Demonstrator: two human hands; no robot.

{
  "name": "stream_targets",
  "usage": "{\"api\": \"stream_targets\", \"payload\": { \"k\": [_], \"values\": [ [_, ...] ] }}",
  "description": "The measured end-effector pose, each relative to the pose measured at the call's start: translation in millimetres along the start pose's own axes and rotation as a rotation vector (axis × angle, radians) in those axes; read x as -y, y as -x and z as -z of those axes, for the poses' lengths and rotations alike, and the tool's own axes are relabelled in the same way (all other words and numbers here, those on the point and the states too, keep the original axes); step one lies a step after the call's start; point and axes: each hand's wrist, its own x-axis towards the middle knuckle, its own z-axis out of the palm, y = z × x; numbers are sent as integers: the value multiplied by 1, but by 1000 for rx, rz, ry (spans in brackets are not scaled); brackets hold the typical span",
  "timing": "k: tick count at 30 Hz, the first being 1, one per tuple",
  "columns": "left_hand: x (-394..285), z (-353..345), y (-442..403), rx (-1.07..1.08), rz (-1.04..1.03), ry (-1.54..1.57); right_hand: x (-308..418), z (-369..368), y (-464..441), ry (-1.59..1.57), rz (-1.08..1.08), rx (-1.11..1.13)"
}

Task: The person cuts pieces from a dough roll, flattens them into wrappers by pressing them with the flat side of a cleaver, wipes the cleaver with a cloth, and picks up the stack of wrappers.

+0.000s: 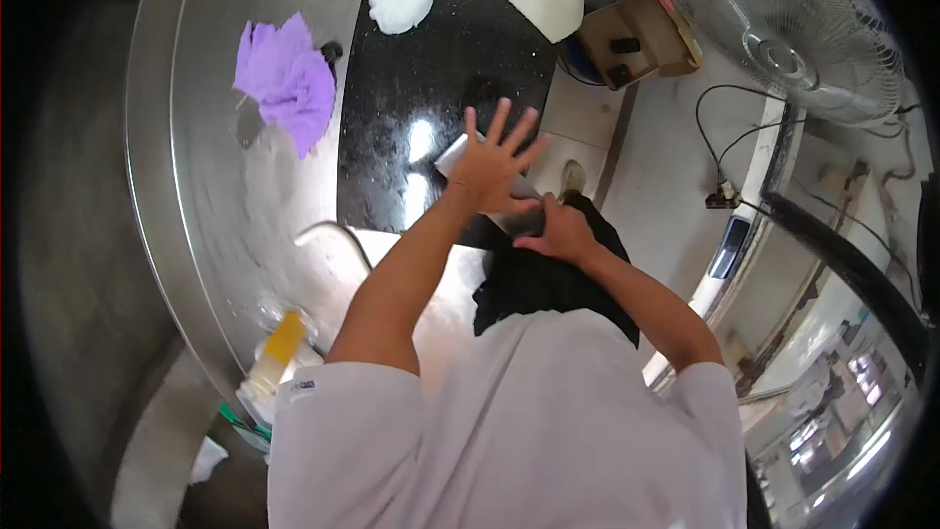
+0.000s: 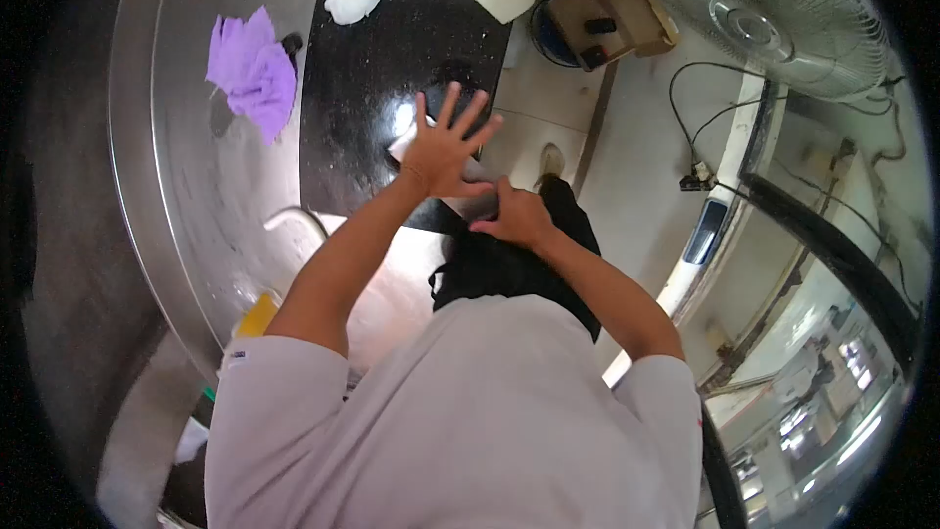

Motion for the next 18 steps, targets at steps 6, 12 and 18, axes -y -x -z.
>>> {"api": "stream_targets", "payload": {
  "k": [6, 12, 18],
  "values": [
    [1, 12, -25, -77, 135, -170, -20, 54, -41, 261, 79, 68],
    [11, 10, -15, -188, 263, -119, -17, 70, -60, 158, 293, 83],
    [2, 1, -29, -125, 196, -129, -36, 50, -45, 208, 99, 112]
  ]
}}
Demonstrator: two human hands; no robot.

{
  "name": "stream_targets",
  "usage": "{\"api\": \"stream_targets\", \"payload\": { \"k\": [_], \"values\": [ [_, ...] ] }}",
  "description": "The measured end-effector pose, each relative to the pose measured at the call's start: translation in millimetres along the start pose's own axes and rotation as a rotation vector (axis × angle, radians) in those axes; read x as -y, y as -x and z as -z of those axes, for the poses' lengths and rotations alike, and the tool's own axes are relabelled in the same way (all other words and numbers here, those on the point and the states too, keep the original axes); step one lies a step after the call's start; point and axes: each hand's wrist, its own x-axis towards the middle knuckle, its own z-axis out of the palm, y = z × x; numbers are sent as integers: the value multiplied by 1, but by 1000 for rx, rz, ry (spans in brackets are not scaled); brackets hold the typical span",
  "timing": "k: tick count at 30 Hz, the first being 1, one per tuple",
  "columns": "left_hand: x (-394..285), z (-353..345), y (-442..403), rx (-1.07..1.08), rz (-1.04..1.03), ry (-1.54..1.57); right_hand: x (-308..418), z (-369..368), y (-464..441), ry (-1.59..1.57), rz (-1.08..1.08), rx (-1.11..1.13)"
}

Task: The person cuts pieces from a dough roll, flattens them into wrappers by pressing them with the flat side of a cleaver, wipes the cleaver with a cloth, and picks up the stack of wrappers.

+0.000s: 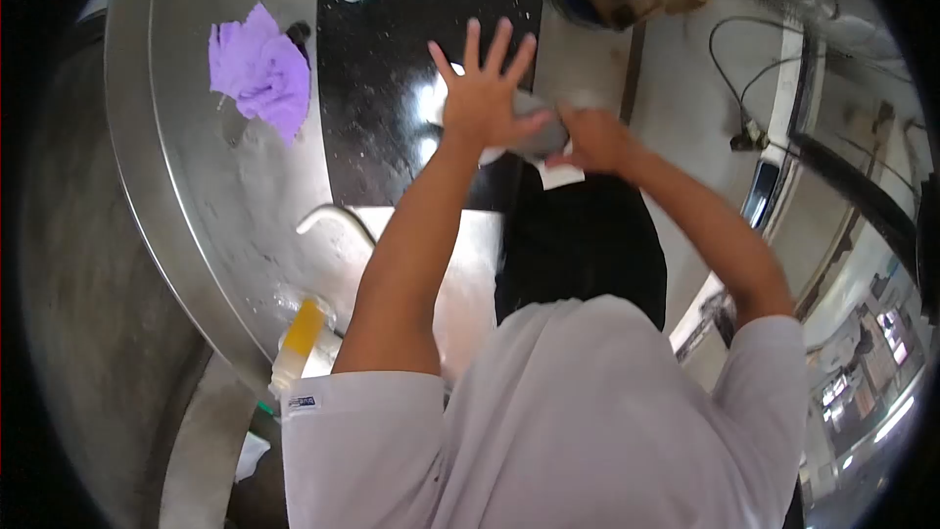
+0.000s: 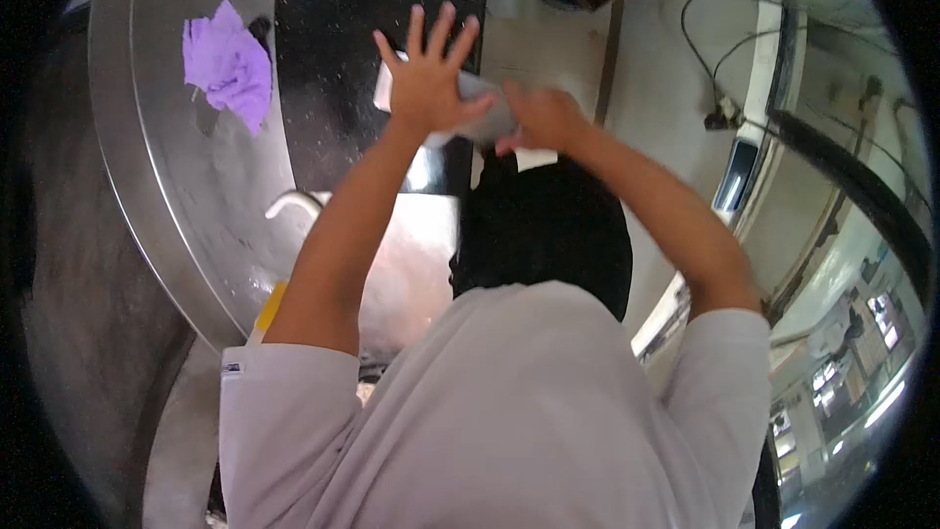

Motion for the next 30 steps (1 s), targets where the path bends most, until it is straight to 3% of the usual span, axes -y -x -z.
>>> {"api": "stream_targets", "payload": {
  "k": [3, 5, 6, 10, 13, 16, 18, 21, 22, 25, 27, 29, 30],
  "values": [
    [8, 2, 4, -95, 85, -39, -9, 20, -24, 43, 177, -203],
    [23, -3, -3, -170, 165, 64, -1, 58, -47, 15, 248, -20],
    [24, 1, -2, -123, 155, 58, 1, 54, -51, -69, 250, 95],
    [2, 1, 21, 50, 36, 1, 10, 6, -6, -111, 174, -14],
    [2, -1, 3, -4, -30, -1, 0, 12, -9, -114, 100, 21],
    [4, 4, -11, -61, 80, -45, -26, 40, -38, 49, 123, 25],
    [13, 6, -13, -157, 174, -21, -23, 57, -58, -46, 384, -55],
    [20, 4, -6, -157, 141, 13, -3, 68, -54, 48, 315, 42],
    [15, 5, 0, -50, 140, -17, 11, 71, -39, -6, 193, 174],
    [-3, -5, 8, 32, 88, -12, -1, 38, -21, -9, 198, 56],
    [5, -12, -5, 23, 92, -5, -16, 50, -35, 2, 142, 196],
    [10, -8, -15, -88, 142, -72, -38, 47, -50, 49, 352, -103],
    [12, -4, -21, -126, 183, -57, -36, 58, -58, 48, 349, -109]
  ]
}}
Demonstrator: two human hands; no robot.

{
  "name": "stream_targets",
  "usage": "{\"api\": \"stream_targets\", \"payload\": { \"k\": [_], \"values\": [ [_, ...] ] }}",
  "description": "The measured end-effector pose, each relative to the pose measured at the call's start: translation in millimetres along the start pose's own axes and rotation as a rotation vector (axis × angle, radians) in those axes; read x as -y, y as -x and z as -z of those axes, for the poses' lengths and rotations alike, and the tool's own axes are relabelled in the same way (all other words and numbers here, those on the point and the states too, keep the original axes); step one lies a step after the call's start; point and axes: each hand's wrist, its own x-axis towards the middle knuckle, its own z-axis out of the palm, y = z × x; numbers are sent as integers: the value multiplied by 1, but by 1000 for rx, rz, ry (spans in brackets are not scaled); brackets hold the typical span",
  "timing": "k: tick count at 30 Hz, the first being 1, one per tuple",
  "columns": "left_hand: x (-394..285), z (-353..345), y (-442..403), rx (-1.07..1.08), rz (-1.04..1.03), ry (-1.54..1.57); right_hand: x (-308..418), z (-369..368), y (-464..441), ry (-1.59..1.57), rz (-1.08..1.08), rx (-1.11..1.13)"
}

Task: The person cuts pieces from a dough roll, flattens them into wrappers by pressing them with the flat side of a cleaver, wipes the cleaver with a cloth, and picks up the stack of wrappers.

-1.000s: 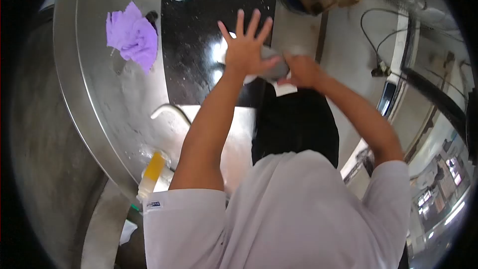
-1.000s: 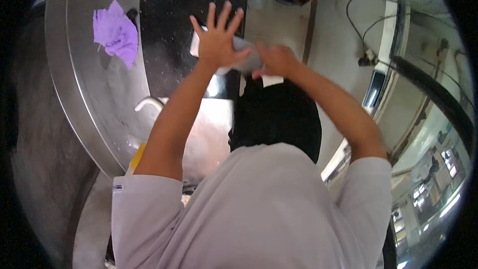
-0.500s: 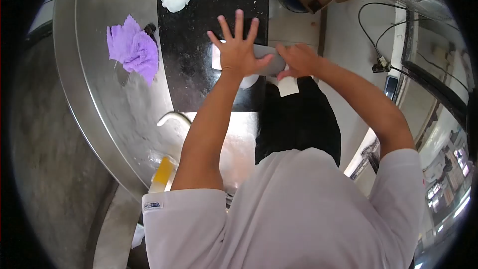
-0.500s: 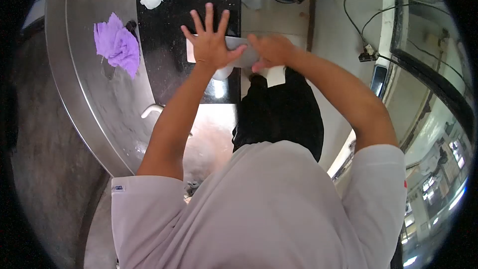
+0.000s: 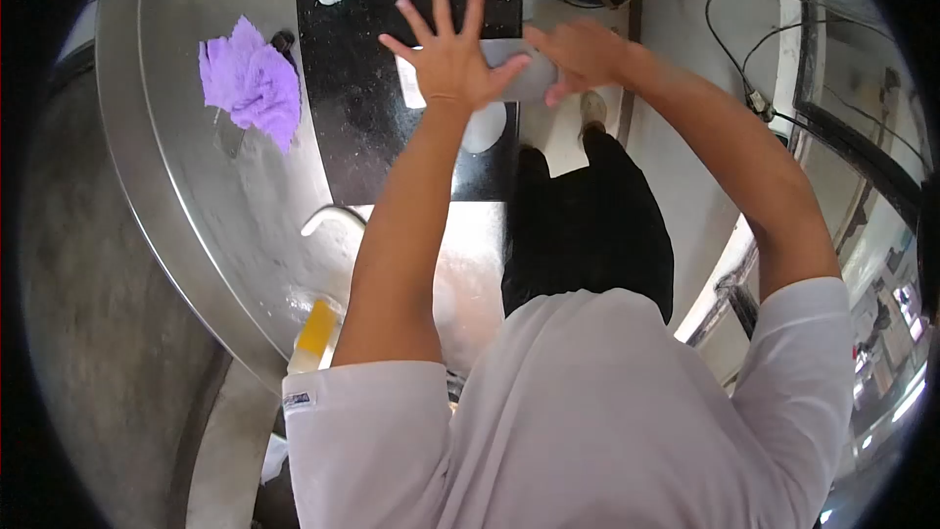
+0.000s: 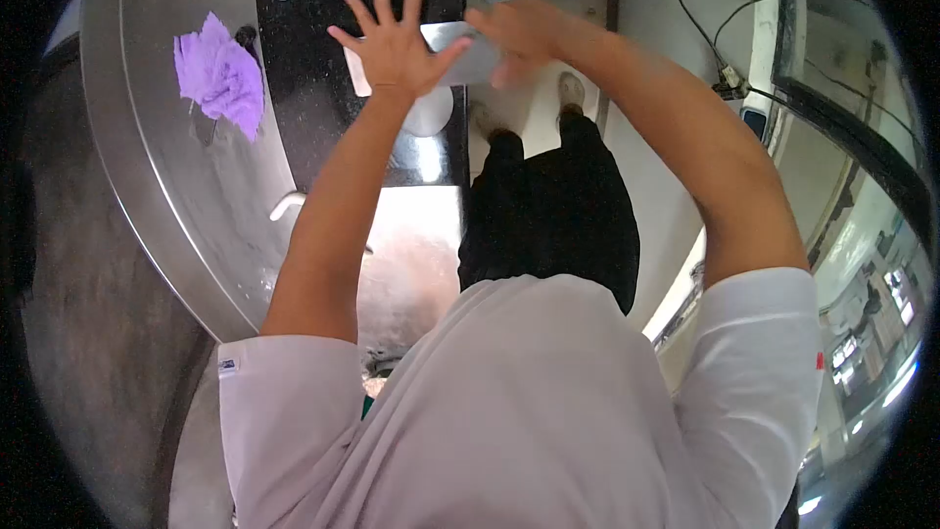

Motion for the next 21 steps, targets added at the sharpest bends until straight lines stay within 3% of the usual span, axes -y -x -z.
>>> {"api": "stream_targets", "payload": {
  "k": [2, 3, 5, 10, 15, 21],
  "values": [
    [13, 1, -8, -60, 1, 63, 5, 28, -30, 56, -15, 194],
    [16, -1, -7, -72, -11, 96, 18, 27, -24, 57, -23, 185],
    [10, 5, 7, 59, -57, 17, 42, 23, -10, 36, -158, 295],
    [-8, -9, 21, 123, -87, 15, 21, -10, 16, -95, -123, 216],
    [5, 1, -16, -67, 9, 17, -2, 37, -29, 49, 53, 149],
    [-2, -12, 4, 32, -77, 12, 7, 3, 0, -1, -83, 190]
  ]
}}
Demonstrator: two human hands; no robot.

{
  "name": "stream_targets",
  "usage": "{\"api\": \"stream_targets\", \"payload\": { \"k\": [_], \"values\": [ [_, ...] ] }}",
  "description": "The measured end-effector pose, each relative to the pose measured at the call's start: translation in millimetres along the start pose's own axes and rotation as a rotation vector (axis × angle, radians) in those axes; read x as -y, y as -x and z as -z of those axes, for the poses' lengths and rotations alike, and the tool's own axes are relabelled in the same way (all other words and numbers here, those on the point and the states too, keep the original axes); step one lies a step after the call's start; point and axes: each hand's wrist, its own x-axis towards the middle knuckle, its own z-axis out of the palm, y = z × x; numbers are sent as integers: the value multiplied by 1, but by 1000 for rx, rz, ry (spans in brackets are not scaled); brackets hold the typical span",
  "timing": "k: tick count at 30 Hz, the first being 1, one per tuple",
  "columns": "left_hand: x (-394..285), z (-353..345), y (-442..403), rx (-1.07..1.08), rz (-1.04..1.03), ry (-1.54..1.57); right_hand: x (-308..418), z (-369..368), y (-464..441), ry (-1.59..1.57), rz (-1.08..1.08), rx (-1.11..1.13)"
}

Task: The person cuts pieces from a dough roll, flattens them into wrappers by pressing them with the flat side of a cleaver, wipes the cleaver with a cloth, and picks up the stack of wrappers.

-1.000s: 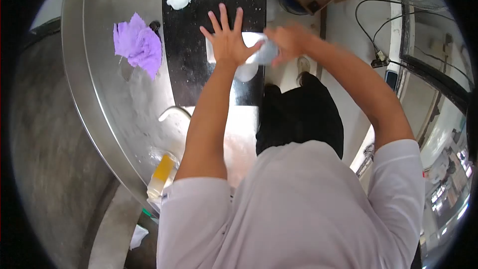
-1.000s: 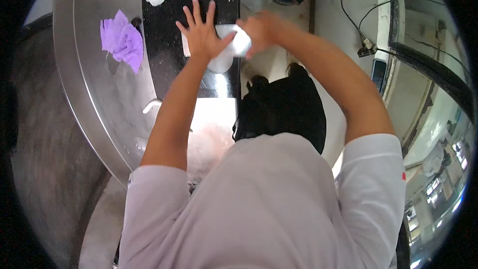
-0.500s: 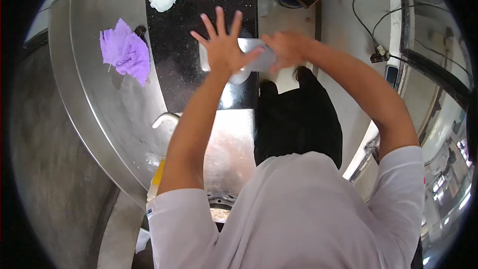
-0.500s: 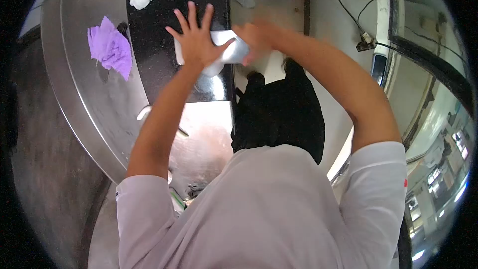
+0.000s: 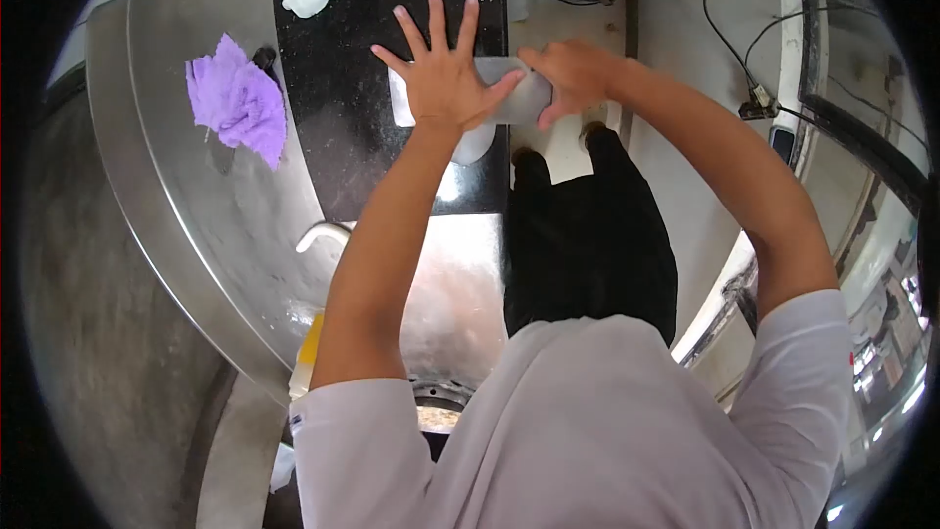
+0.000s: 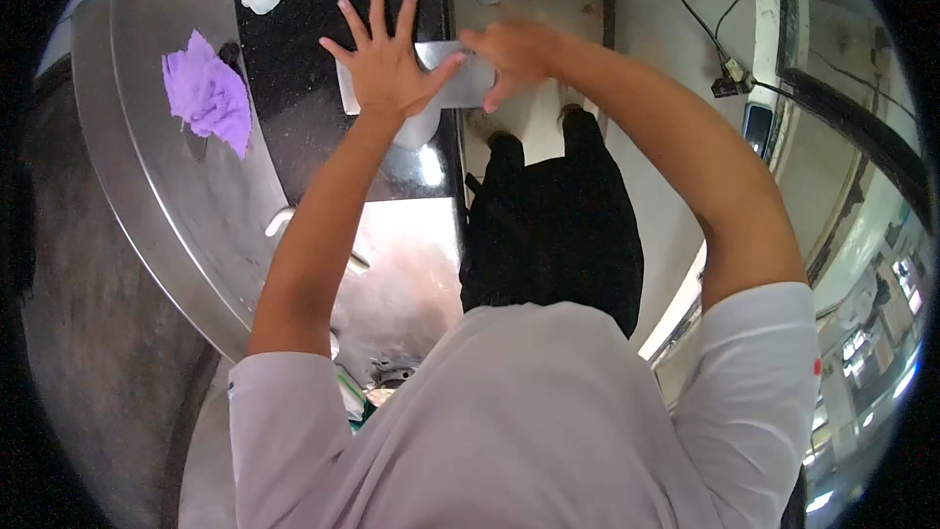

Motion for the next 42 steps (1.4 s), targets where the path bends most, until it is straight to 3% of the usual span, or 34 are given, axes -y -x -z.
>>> {"api": "stream_targets", "payload": {
  "k": [3, 6, 10, 12, 13, 15, 16, 17, 18, 21, 24, 25, 26, 28, 30, 32, 35, 38, 40, 42],
  "values": [
    [2, 9, -16, -85, 72, -11, -12, 20, -14, -73, 35, 20],
    [19, 9, -28, -141, 43, 31, -10, 38, -29, 118, 105, -88],
    [-1, 7, 5, 17, -15, -17, 1, 4, -6, -41, -23, 89],
    [-1, 4, -6, 46, -5, -31, -20, -20, -2, -38, 225, -243],
    [2, 5, -10, -21, 34, -20, -12, 6, -5, -15, 88, -137],
    [1, 13, -24, -136, 80, 12, -23, 21, -21, 41, 94, -154],
    [-27, 58, -37, 179, 264, -141, -24, 31, -27, 104, 101, -167],
    [-9, 39, -32, 34, 139, -65, -22, 34, -34, 44, -24, -6],
    [12, 13, -31, -117, 13, 16, -22, 31, -28, 56, -35, -15],
    [-1, 3, -5, -28, -57, -15, -3, -8, 3, 11, 38, -112],
    [3, 12, -22, -75, -52, 1, -26, -10, -11, -8, 75, -197],
    [-15, 40, -32, 90, 54, -210, -11, 27, -16, 41, -30, -46],
    [-20, 49, -46, 138, 126, -158, -11, 31, -20, 62, -39, -61],
    [24, 11, -46, -121, -125, -31, -13, 14, -27, -82, 69, -207],
    [26, 11, -13, 1, -161, -15, 4, -8, -16, -166, 50, -39],
    [24, 12, 23, 35, -190, 27, 33, -36, 2, -113, -27, -64],
    [31, 20, 9, 24, -224, 64, 35, -31, -3, -259, -61, -172],
    [32, 38, -40, -65, -296, -6, 34, -3, -16, -146, -152, -188],
    [17, 68, -56, 294, -216, -208, 37, -10, -18, -116, -163, -255],
    [39, 22, -43, 8, -391, 31, 38, -16, -9, -169, -198, -216]
  ]
}}
